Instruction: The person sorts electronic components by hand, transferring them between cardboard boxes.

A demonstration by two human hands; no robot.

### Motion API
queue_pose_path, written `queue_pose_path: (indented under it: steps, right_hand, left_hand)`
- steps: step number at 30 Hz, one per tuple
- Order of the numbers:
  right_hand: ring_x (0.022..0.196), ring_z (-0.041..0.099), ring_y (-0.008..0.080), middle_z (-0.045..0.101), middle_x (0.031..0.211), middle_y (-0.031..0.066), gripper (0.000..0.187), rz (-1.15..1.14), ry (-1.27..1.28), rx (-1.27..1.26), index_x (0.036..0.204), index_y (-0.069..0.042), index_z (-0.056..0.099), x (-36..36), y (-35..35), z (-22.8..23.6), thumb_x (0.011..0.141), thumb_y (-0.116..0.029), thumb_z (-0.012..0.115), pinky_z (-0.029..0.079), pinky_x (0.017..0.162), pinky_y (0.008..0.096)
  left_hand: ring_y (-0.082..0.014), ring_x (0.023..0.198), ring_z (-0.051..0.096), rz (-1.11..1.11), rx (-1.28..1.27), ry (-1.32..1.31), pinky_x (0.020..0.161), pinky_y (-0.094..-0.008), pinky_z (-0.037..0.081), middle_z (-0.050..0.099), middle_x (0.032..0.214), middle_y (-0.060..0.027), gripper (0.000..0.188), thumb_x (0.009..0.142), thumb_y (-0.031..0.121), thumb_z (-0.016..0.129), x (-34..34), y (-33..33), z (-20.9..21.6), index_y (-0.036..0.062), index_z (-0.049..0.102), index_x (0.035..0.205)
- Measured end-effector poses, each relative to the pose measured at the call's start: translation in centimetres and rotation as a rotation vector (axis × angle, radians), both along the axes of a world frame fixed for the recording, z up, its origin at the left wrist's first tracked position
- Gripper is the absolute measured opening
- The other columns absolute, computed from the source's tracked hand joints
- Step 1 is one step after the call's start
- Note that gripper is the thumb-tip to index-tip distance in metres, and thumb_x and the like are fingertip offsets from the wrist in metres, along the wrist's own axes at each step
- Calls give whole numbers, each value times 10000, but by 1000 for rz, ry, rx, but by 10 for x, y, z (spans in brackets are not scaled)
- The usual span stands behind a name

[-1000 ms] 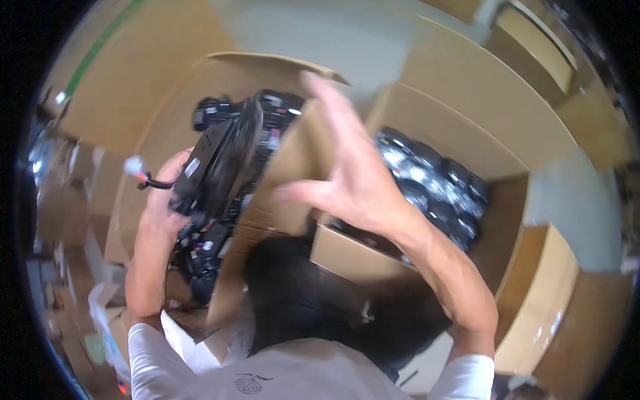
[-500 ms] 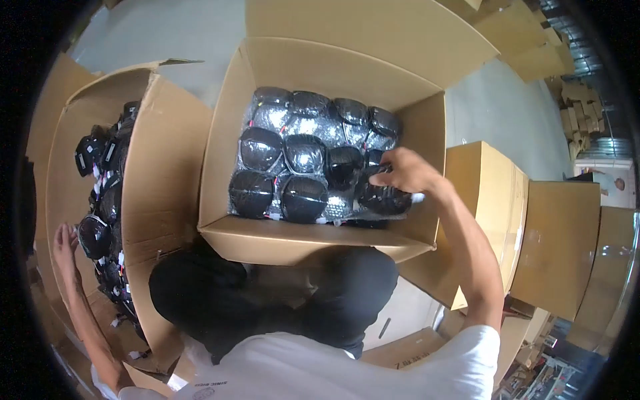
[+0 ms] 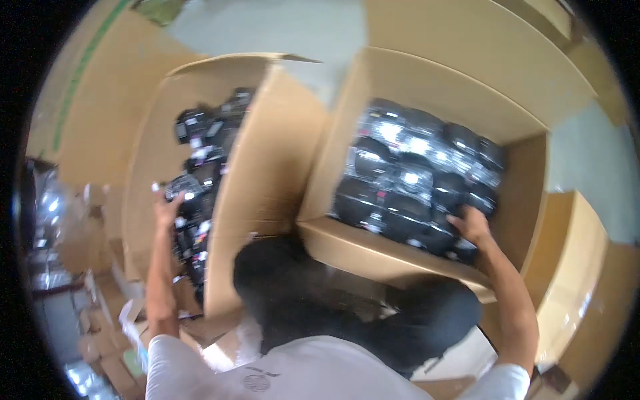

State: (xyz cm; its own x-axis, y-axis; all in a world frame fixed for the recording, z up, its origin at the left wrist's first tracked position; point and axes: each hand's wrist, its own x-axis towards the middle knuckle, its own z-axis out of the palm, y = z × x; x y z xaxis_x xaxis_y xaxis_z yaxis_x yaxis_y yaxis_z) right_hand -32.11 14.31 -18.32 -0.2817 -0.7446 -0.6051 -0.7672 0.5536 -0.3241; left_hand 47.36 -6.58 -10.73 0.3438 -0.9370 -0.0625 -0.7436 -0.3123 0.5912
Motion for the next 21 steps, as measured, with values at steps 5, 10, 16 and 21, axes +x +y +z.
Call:
queue_pose_path:
  steps: [5, 10, 16, 21]
  right_hand:
    - [962, 670, 368, 681, 1022, 238, 405, 146, 61, -230, 1085, 25, 658, 11, -13, 5, 820, -256, 779, 520, 864, 428]
    - [899, 667, 300, 673, 1003, 207, 318, 83, -192, -524, 1086, 36, 644, 66, -42, 95, 864, -169, 743, 529, 815, 389]
    - [1306, 520, 258, 532, 1401, 199, 759, 280, -1115, -519, 1487, 21, 364, 172, -58, 198, 839, -37, 756, 408, 1126, 414]
    - [1098, 612, 149, 641, 1190, 59, 368, -175, -1653, -871, 1270, -2, 529, 208, -84, 262, 957, -141, 663, 485, 980, 307]
  left_hand:
    - [-131, 763, 565, 54, -158, 138, 716, -295, 494, 619, 837, -15, 317, 788, 173, 849, -25, 27, 50, 27, 610, 935]
    - [-60, 692, 498, 36, -314, 510, 658, -215, 443, 587, 798, 33, 210, 829, 88, 812, -84, 32, 142, 60, 609, 873]
    - [-317, 1256, 556, -310, -269, 1645, 1074, -482, 480, 562, 1367, -190, 366, 1018, 156, 558, -268, 49, 222, -31, 515, 1330]
    - [-313, 1366, 456, -731, 140, 1824, 1150, -499, 371, 500, 1443, -178, 445, 1027, 203, 543, -413, 93, 209, -3, 444, 1409]
